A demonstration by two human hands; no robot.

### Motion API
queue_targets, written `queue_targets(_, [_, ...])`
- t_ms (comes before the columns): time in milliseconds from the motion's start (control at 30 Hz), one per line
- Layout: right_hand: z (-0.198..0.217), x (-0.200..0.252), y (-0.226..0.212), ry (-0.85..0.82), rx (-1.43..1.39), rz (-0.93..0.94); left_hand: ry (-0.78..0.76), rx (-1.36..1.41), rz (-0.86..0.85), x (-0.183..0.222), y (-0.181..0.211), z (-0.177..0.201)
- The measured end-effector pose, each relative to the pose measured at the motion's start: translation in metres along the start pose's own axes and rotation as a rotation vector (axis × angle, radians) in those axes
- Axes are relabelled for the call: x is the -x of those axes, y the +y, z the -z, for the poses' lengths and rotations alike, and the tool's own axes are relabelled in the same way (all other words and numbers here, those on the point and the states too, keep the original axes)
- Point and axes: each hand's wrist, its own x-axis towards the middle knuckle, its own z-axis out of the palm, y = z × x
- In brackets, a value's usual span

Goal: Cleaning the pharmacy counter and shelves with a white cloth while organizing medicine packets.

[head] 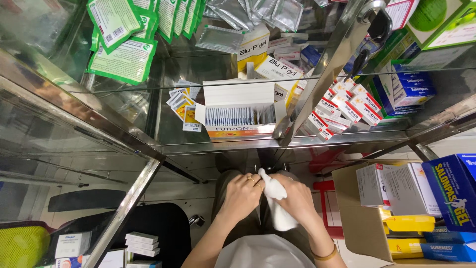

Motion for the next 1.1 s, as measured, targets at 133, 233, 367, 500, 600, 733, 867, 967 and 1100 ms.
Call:
queue_targets(133, [-0.019,-0.001,0.036,0.029,0.021,-0.135,-0.003,0.109,0.043,-0.006,0.002,0.013])
queue_targets(233, [-0.023,0.0,0.052,0.019,-0.285,-0.143,0.077,0.276,0.114,-0.005,-0.003,0.017])
queue_targets(367, [-0.023,0.0,0.057,0.045,-0.636,-0.167,0.11,0.377,0.223,-0.005,-0.004,0.013])
queue_targets(500, [-0.037,0.003,0.073,0.138,-0.773,-0.294,0.045,0.541,0.47,-0.013,-0.001,0.018])
queue_targets(600, [-0.043,0.004,0.084,0.192,-0.956,-0.368,0.015,0.541,0.475,-0.014,-0.001,0.018])
queue_targets(733, [-0.053,0.006,0.09,0.165,-1.062,-0.413,0.069,0.544,0.474,-0.018,-0.002,0.017])
queue_targets(867, [-0.058,0.008,0.107,0.213,-1.16,-0.412,0.246,0.483,0.422,-0.026,-0.016,0.024])
queue_targets(967, [-0.048,0.009,0.11,0.278,-1.171,-0.486,0.428,0.412,0.516,-0.044,-0.035,0.029])
queue_targets(1100, [-0.053,0.016,0.115,0.258,-1.122,-0.531,0.721,0.138,0.53,-0.085,-0.069,0.016])
